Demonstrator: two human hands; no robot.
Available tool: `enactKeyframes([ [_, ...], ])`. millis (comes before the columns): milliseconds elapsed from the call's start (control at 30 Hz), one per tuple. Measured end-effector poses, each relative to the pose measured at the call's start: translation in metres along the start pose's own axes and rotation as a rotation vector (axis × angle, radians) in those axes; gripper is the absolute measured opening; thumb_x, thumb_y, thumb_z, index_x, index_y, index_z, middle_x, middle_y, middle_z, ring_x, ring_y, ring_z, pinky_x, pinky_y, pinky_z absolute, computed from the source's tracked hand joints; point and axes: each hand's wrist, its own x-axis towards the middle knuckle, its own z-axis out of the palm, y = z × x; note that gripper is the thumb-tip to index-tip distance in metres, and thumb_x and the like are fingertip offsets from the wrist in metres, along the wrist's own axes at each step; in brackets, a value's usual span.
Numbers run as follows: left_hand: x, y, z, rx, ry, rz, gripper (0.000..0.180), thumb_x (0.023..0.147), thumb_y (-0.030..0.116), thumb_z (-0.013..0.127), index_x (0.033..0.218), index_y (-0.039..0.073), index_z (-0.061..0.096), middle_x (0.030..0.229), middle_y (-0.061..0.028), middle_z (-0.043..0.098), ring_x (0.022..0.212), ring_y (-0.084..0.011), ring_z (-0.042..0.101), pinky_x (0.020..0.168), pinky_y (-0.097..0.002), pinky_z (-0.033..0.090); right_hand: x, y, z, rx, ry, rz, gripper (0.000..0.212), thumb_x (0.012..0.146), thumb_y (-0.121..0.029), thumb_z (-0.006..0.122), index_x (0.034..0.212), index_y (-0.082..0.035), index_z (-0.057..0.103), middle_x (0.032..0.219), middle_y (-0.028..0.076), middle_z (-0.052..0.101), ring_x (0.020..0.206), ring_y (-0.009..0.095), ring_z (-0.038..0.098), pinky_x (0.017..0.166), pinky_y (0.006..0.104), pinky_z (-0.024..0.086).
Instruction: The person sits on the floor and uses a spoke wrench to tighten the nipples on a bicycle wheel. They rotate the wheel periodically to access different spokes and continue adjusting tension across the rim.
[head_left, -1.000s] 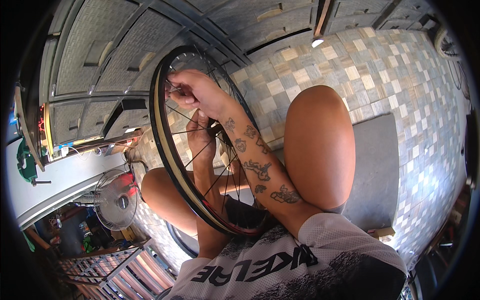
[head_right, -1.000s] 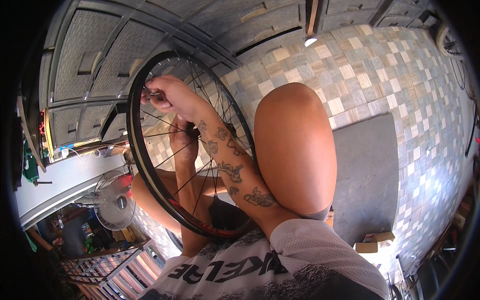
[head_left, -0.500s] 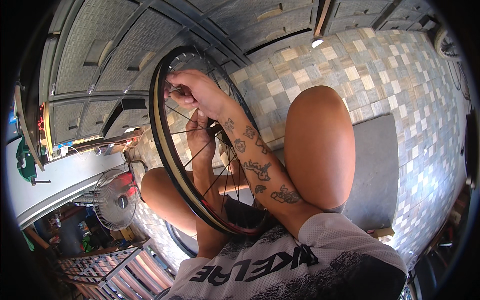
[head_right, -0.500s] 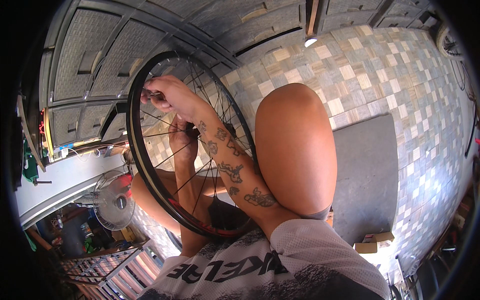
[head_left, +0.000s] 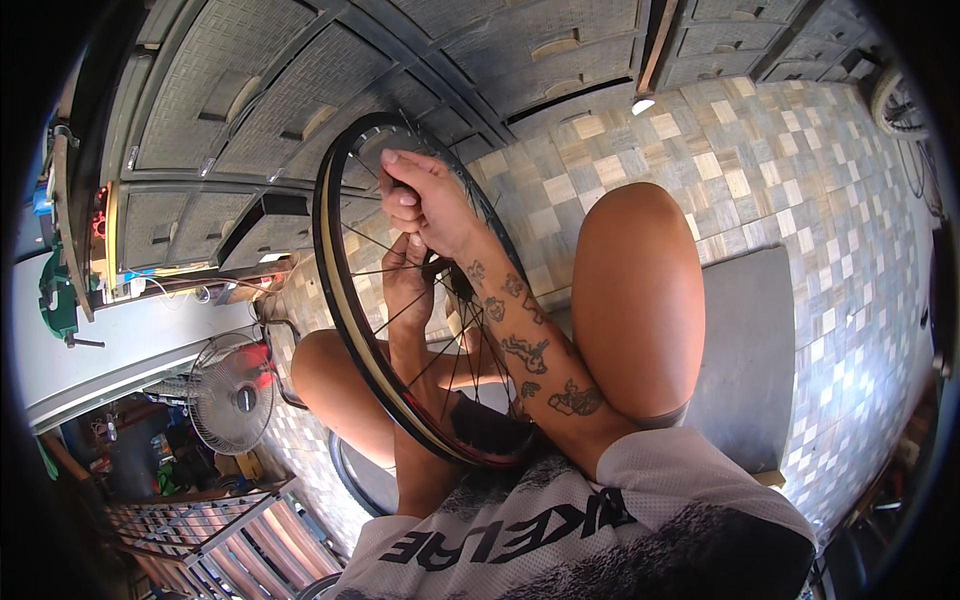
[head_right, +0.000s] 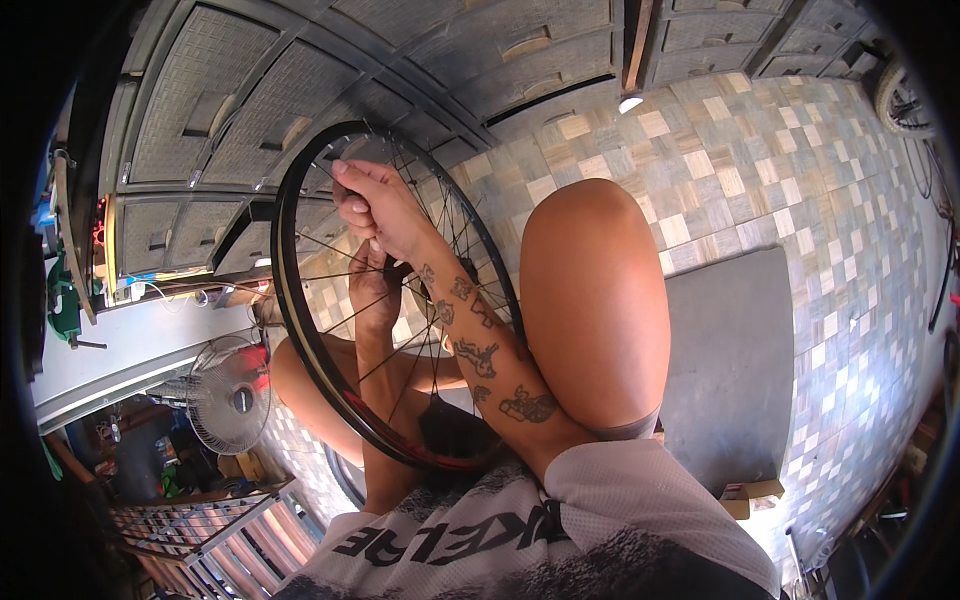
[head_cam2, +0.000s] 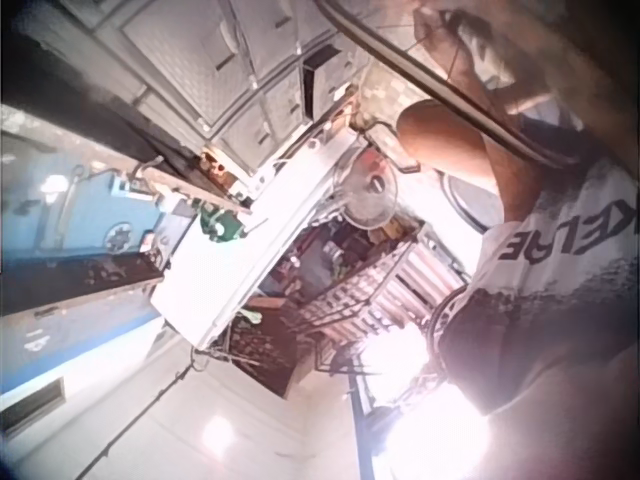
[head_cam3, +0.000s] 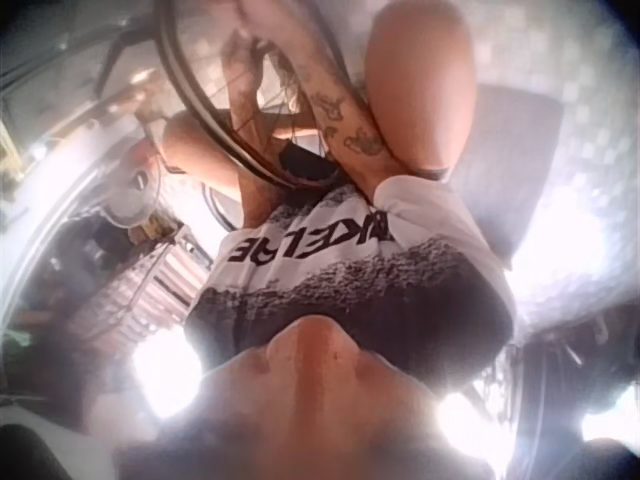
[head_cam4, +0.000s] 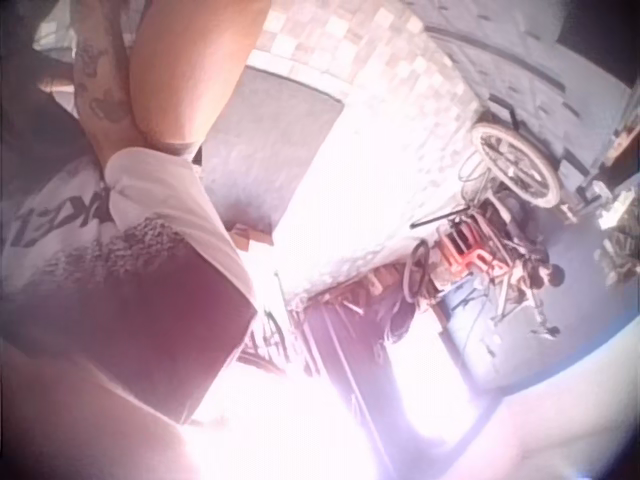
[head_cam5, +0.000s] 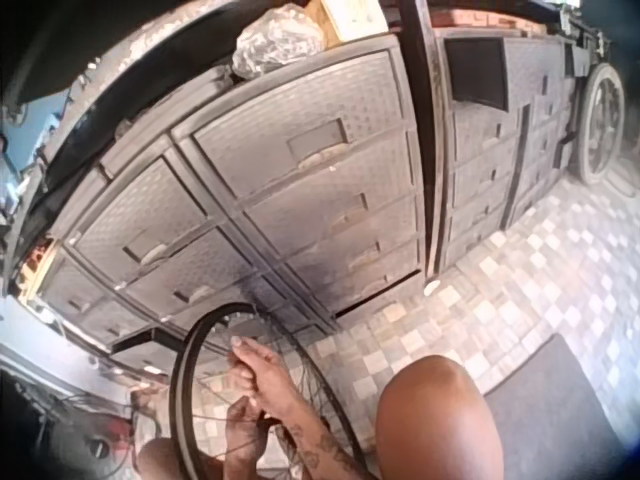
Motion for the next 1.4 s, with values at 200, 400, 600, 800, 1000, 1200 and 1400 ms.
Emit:
enactKeyframes([
  [200,-0.015,-0.002,0.004,0.096,0.124,0.133,0.038,0.104,0.034,0.059,0.111,-0.002,0.066,0.102,-0.0069,0.07,0.091,-0.0135,0.064,0.08,-0.0317,0.053,0.017,0.014,0.004,-0.306,0.112,-0.257,0.023,0.102,-0.024,0.062,0.086,-0.007,0.062,0.065,-0.007,0.049,0.052,0.002,0.035,0.048,0.0199,0.025],
  [400,-0.035,-0.003,0.014,0.144,0.18,0.223,0.035,0.105,0.032,0.057,0.097,-0.001,0.065,0.088,-0.0047,0.065,0.081,-0.0125,0.058,0.078,-0.0313,0.049,0.038,0.023,0.011,-0.828,0.491,-0.462,0.018,0.096,-0.017,0.066,0.093,0.0,0.063,0.066,0.005,0.063,0.056,0.015,0.057,0.057,0.0344,0.045],
  [600,-0.015,0.01,0.021,-0.04,0.069,0.112,0.026,0.101,0.03,0.064,0.098,0.004,0.068,0.077,-0.0006,0.064,0.058,-0.0064,0.047,0.049,-0.022,0.034,0.039,0.006,0.017,-0.982,0.594,-0.814,0.013,0.094,-0.01,0.068,0.099,0.001,0.064,0.081,0.007,0.07,0.069,0.011,0.064,0.063,0.0254,0.049],
  [800,0.013,0.013,0.018,-0.185,0.105,0.012,0.028,0.104,0.029,0.059,0.089,0.005,0.063,0.074,-0.0018,0.057,0.049,-0.0084,0.04,0.042,-0.0238,0.029,0.03,0.003,0.022,-0.473,0.273,-0.33,0.023,0.096,-0.009,0.065,0.114,0.004,0.056,0.09,0.012,0.072,0.075,0.016,0.068,0.06,0.0292,0.054],
  [1000,0.021,-0.004,0.017,-0.182,0.284,-0.049,0.026,0.103,0.028,0.062,0.094,0.004,0.068,0.08,-0.0006,0.062,0.054,-0.0085,0.046,0.049,-0.0236,0.035,0.031,0.005,0.008,-0.353,0.207,-0.196,0.02,0.096,-0.006,0.062,0.114,0.002,0.056,0.091,0.014,0.073,0.067,0.014,0.064,0.055,0.0262,0.049],
  [1200,0.021,-0.005,0.013,0.235,0.299,0.241,0.031,0.103,0.031,0.062,0.1,0.001,0.071,0.086,-0.0038,0.068,0.07,-0.0122,0.061,0.061,-0.0279,0.051,0.028,0.004,0.003,-0.216,0.111,-0.135,0.014,0.095,-0.012,0.064,0.104,-0.001,0.063,0.091,0.01,0.072,0.064,0.007,0.052,0.056,0.0201,0.04],
  [1400,0.022,0.003,0.016,0.261,0.215,0.146,0.036,0.104,0.032,0.06,0.089,0.0,0.068,0.071,-0.0025,0.063,0.059,-0.0097,0.057,0.052,-0.0263,0.049,0.03,-0.006,0.005,-0.327,0.114,-0.129,0.014,0.096,-0.015,0.063,0.099,-0.001,0.065,0.089,0.009,0.07,0.059,0.004,0.047,0.051,0.0172,0.034],
])
